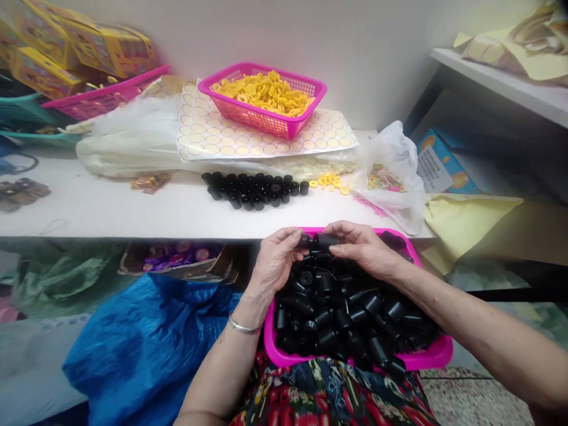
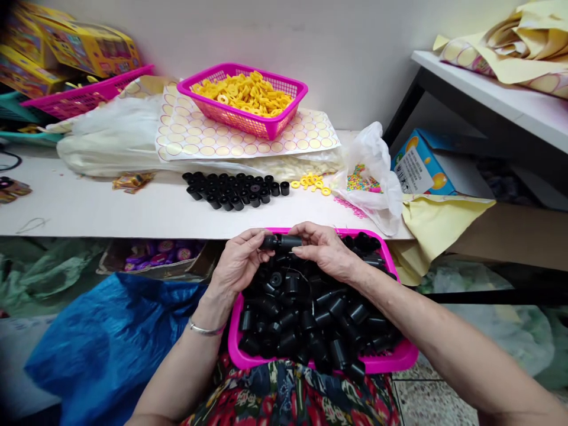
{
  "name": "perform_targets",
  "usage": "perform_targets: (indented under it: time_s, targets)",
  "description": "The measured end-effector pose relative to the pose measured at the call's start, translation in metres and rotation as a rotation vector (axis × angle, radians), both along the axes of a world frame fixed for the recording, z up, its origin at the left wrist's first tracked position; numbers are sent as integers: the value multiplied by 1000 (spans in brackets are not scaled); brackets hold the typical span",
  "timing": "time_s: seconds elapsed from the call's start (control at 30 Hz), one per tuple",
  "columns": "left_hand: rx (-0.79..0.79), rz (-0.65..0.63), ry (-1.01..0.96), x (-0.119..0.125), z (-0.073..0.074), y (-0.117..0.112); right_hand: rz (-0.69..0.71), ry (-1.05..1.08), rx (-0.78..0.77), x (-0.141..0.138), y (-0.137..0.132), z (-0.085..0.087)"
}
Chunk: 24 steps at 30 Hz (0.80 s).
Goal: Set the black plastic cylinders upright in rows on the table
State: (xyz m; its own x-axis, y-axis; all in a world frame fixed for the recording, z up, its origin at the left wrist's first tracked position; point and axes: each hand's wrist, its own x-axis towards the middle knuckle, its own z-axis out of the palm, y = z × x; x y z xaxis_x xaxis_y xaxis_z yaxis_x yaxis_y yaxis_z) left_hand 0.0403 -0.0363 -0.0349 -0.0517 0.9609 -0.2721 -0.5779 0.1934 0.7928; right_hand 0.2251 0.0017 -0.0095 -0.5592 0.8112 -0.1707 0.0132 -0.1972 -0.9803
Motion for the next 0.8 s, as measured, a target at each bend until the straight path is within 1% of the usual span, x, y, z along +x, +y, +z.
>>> perform_targets:
  time_s: [0.13, 0.27, 0.37, 0.43, 0.5, 0.57, 0.63, 0.67, 0.7, 0.73, 0.77, 0.8]
  targets:
    - [11, 16, 36, 1, -2, 1, 20, -29, 46, 0, 0, 0]
    - [48, 75, 150, 4, -6, 1, 36, -109, 96, -3, -2, 2]
    - [87, 72, 295, 8, -10, -1, 51, -171, 176, -9, -4, 3]
    - [84, 70, 427, 12, -11, -4, 28, -167, 210, -15, -5, 0]
    - [88, 77, 562, 16, -9, -7, -19, -130, 209, -23, -5, -6]
    - [172, 75, 680, 19, -6, -10, -27, -70, 226, -32, -5, -10]
    - [325, 70, 773, 20, -5, -9, 8, -32, 285, -41, -5, -12]
    - [381, 76, 809, 18, -7, -6, 29, -52, 312, -44, -5, -10]
    - [402, 99, 836, 13, -11, -1, 43, -109, 333, -45, -5, -8]
    - [381, 154, 859, 4, -16, 6, 40, -195, 359, -44, -5, -4]
    - [323, 234, 885, -8, -23, 15, 27, -291, 396, -41, -4, 1]
    - [240, 347, 919, -25, -31, 24, 17, -376, 439, -36, -2, 6]
